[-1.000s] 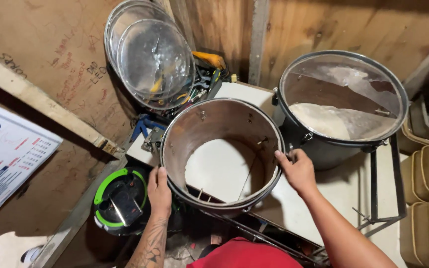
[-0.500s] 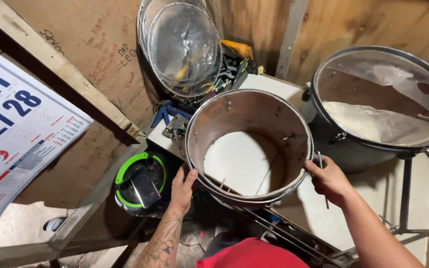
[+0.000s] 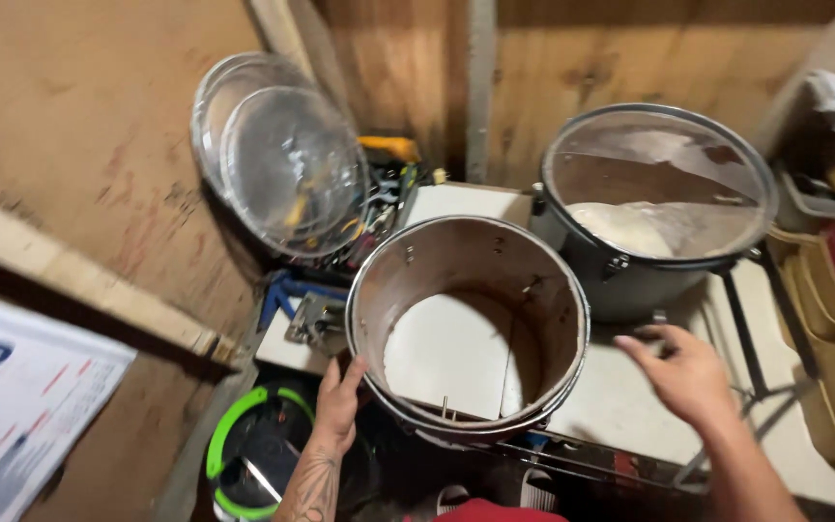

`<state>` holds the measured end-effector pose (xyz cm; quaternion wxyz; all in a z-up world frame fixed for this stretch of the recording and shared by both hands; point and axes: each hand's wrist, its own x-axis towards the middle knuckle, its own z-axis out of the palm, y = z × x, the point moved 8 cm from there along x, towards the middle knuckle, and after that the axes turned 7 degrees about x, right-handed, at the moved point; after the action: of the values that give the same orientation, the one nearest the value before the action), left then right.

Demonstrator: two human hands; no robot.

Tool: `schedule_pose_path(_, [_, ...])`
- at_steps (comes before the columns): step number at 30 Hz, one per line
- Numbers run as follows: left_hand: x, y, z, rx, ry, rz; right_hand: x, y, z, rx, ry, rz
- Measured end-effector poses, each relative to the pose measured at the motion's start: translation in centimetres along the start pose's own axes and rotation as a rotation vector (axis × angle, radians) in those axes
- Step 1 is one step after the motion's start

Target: Repairing and assembling drum components by attaching heads and tightening hardware with a tool

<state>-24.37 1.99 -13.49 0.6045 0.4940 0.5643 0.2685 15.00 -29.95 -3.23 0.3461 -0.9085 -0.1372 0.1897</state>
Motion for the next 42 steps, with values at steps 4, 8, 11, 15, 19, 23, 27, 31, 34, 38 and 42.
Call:
schedule_pose_path(4, [3.0, -1.1, -0.2, 0.156, -0.082, 0.038, -0.5, 9.1, -7.9, -0.123, 0.284, 0.229])
schedule_pose_path(8, [5.8, -1.5, 0.7, 0.059, -0.135, 0.118, -3.4, 15.6, -11.6, -0.163, 0.463, 0.351])
schedule_pose_path(11, [8.0, -0.4, 1.9, 0.054, -0.106, 0.035, -3.8, 18.7, -8.4, 0.028, 0.263, 0.492])
schedule_pose_path(15, [11.9, 3.5, 2.8, 0.322, 0.13, 0.388, -3.6, 20.6, -1.8, 0.64, 0.261, 0.432])
schedule_pose_path(19, [11.1, 6.3, 3.7, 0.163, 0.3, 0.442, -4.9, 21.7, 1.2, 0.638, 0.309, 0.473])
schedule_pose_path(23, [6.6, 2.7, 3.1, -0.157, 0.231, 0.562, -8.8, 22.5, 6.2, 0.765, 0.327, 0.491])
schedule_pose_path(27, [0.5, 0.8, 4.4, 0.134, 0.106, 0.591, -12.1, 22.2, 10.7, 0.686, 0.266, 0.42])
schedule_pose_path(31, [-2.4, 2.0, 8.3, 0.146, -0.162, 0.47, -16.7, 17.6, 12.0, 0.488, -0.147, 0.265])
schedule_pose_path(34, [-1.5, 4.6, 9.9, 0.536, 0.067, 0.6, -17.6, 18.6, 10.6, 0.307, -0.165, 0.121])
schedule_pose_path(38, [3.0, 6.3, 11.8, 0.523, 0.084, 0.775, -17.5, 22.3, 5.4, 0.443, 0.029, 0.347])
schedule_pose_path(42, [7.6, 8.2, 13.3, 0.586, 0.09, 0.77, -17.1, 23.3, 3.7, 1.357, 0.154, 0.381])
